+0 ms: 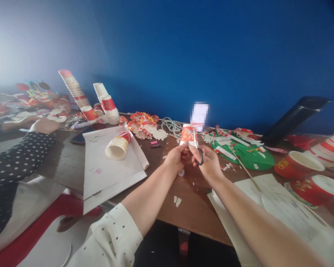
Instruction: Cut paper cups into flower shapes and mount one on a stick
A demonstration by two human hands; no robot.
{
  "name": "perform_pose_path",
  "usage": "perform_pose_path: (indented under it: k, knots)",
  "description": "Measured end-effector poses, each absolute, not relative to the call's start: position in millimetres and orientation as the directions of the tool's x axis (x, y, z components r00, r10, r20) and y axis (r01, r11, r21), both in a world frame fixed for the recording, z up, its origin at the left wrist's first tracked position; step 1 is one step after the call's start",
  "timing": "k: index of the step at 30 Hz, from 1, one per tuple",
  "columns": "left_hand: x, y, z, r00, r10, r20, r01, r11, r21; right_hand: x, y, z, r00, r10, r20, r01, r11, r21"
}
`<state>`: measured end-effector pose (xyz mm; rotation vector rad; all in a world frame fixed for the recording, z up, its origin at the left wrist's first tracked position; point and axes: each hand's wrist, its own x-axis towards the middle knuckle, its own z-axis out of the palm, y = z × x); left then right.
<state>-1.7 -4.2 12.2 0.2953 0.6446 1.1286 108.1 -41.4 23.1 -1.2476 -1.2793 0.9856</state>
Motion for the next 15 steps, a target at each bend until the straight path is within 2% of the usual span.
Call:
perform_pose_path:
  k: [5,10,15]
  knots:
    - [-7,-7,23,0.241,0.898,-0.367,-0.777,0.405,0.482,114,-40,22,0.075,0.987,0.144,0.134,0.133,-0.982]
    - [-15,-4,27,0.167,0.914,-0.371,-0.838,0.330,0.435,118,-38,24,0.071,0.989,0.131,0.113,0.123,-0.986]
    - [-16,0,23,0.164,0.921,-0.354,-0.854,0.313,0.416,115,-38,22,-0.018,0.996,0.084,0.096,0.085,-0.992]
